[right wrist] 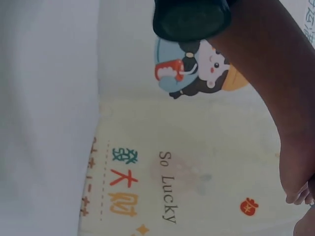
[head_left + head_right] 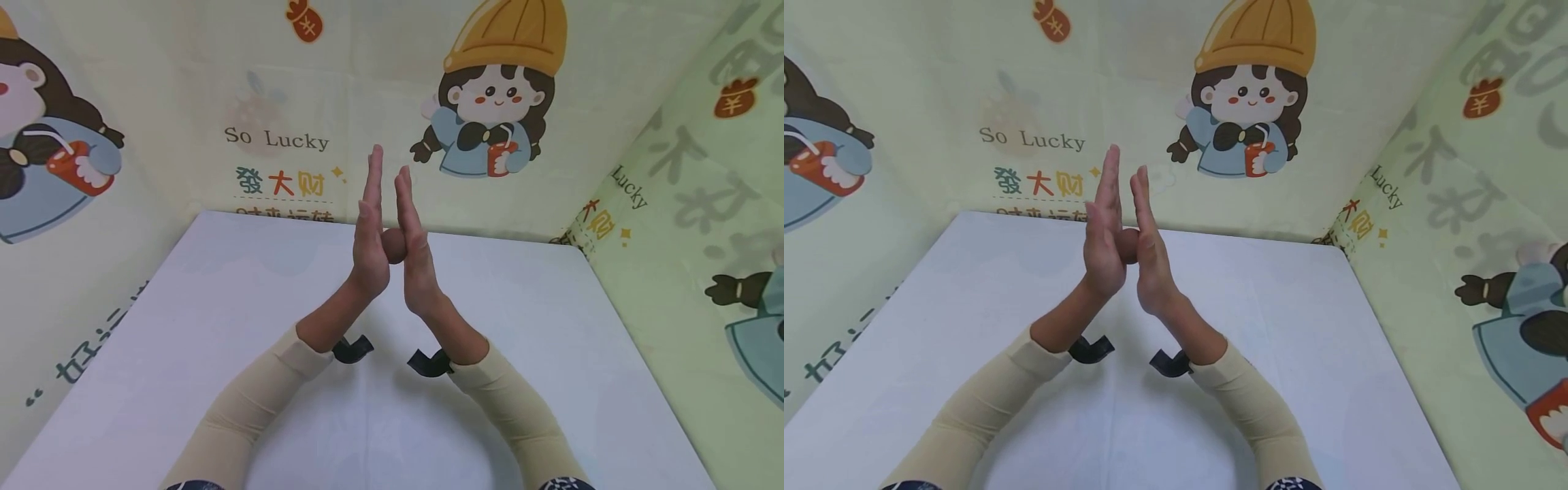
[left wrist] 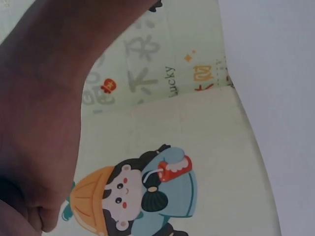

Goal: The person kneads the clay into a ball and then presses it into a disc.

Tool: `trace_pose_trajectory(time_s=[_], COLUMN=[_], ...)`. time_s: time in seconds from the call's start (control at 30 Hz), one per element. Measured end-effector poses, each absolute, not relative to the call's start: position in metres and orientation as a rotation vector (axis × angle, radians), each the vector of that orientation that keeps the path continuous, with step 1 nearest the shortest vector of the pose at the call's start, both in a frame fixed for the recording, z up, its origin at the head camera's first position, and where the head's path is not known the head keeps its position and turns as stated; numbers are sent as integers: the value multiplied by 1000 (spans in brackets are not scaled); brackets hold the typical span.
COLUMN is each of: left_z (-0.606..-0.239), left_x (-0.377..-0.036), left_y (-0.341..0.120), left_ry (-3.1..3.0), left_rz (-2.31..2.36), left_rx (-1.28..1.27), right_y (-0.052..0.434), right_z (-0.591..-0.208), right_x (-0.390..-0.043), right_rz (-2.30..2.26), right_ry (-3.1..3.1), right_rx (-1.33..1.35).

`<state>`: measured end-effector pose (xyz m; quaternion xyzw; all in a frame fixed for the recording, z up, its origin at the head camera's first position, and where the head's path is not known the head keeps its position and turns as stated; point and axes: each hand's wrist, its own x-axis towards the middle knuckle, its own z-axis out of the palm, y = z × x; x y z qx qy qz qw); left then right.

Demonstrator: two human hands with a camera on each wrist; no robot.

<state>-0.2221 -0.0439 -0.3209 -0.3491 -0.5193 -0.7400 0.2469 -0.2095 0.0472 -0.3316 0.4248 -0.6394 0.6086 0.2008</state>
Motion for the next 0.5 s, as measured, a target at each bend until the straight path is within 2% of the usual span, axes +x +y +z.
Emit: trace_pose_trajectory(time_s=[0.5], left_z=[-330], left_x=[-252], left_y=[-57], left_ry=[-1442], left_rz=[-1962], left_rx=[-863], right_y=[38], right_z=[-329], right_x=[-194], right_rz=[1573], right_ry=[-1754], right_rx=[1238])
